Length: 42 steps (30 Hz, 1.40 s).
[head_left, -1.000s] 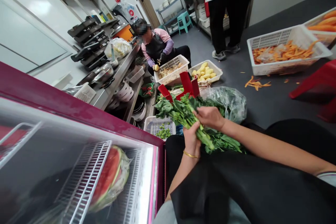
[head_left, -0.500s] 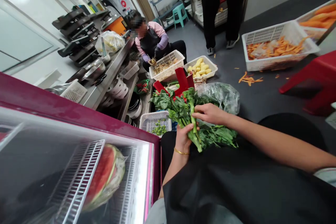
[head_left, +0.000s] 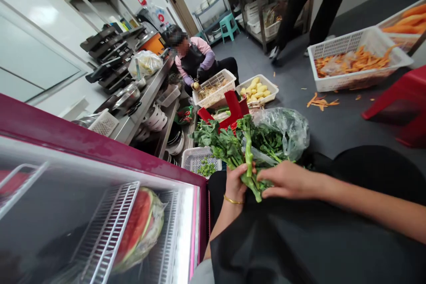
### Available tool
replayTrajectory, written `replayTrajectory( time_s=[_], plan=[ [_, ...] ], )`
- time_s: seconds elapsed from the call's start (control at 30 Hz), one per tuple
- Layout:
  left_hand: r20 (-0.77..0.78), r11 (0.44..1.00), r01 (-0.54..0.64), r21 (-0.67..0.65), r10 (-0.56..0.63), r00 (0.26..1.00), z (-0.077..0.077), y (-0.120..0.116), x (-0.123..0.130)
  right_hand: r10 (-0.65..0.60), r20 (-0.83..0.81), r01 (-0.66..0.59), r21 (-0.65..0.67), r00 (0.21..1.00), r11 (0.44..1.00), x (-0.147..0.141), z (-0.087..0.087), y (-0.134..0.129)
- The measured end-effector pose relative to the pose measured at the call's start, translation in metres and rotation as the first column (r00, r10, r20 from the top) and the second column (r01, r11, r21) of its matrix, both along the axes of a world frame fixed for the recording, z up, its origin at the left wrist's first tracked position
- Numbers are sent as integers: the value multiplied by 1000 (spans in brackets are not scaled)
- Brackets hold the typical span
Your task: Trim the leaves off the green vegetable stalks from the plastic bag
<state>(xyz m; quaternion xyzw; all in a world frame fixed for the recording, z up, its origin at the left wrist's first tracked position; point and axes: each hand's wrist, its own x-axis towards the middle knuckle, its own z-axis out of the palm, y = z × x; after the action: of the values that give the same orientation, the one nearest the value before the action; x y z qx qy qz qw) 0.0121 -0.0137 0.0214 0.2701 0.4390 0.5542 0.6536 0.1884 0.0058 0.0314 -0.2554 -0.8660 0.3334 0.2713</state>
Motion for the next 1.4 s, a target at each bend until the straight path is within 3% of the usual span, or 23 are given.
replayTrajectory(
  time_s=[0.03,0.1,0.17,0.2,0.27,0.3,0.37,0.4,0.47,0.53,0.6,0.63,0.7,0.77,0.9,1.0,1.07,1.13,1.2,1.27,1.33,1.4],
  plan=[
    [34,999,49,-2,-49,998,-1,-1,-5,-37,-46,29,-175,998,984,7,4,11],
    [72,991,131,8,-131,989,-4,-5,-11,-169,-142,85,-465,975,881,17,12,36],
    [71,983,184,14,-185,980,-6,-8,-11,-242,-191,88,-584,951,807,18,16,58],
    [59,980,201,7,-201,978,-6,-9,-9,-263,-191,108,-578,946,809,14,16,65],
    [10,984,175,-13,-175,985,-5,-10,-1,-345,-132,262,-425,929,866,2,14,71],
    [-22,990,140,-22,-140,990,-4,-9,2,-412,-83,375,-284,907,883,-6,11,69],
    [-77,998,49,-32,-52,996,-2,-7,8,-518,9,517,67,855,853,-19,3,57],
    [-90,1000,-7,-24,5,996,-1,-6,9,-523,39,506,205,851,838,-23,-1,47],
    [-69,995,-101,1,101,992,-2,-4,6,-397,63,363,295,916,884,-25,-9,28],
    [-8,994,-108,-13,108,994,-5,-5,-3,-210,26,201,194,977,960,-17,-12,17],
    [57,998,-23,-56,27,998,-8,-8,-13,-122,-63,116,-86,991,989,-5,-10,20],
    [81,997,27,-72,-21,996,-10,-10,-17,-129,-121,93,-265,984,960,0,-7,27],
    [97,994,83,-70,-76,992,-12,-12,-20,-208,-228,53,-544,951,837,3,0,45],
    [72,992,110,-58,-105,992,-12,-13,-16,-284,-289,32,-648,914,761,-3,7,60],
    [-4,998,24,-51,-24,1000,-11,-8,-7,-378,-313,134,-590,871,796,-20,11,51],
    [6,998,-29,-47,29,1000,-15,-7,-11,-184,-293,75,-345,938,936,-18,9,21],
    [36,998,27,-56,-25,999,-19,-9,-18,-70,-208,19,-236,976,972,-9,10,11],
    [52,993,100,-54,-97,994,-22,-11,-22,-148,-188,71,-364,971,929,-2,14,17],
    [57,988,148,-29,-147,988,-22,-13,-23,-292,-224,120,-565,930,816,-1,18,34],
    [53,982,188,-18,-186,981,-21,-12,-20,-377,-261,129,-647,888,752,-5,20,52],
    [24,986,168,-15,-168,985,-19,-11,-13,-454,-268,243,-565,850,789,-11,18,61],
    [-21,996,85,-23,-86,996,-18,-10,-6,-520,-270,450,-283,810,847,-17,12,55]
  ],
)
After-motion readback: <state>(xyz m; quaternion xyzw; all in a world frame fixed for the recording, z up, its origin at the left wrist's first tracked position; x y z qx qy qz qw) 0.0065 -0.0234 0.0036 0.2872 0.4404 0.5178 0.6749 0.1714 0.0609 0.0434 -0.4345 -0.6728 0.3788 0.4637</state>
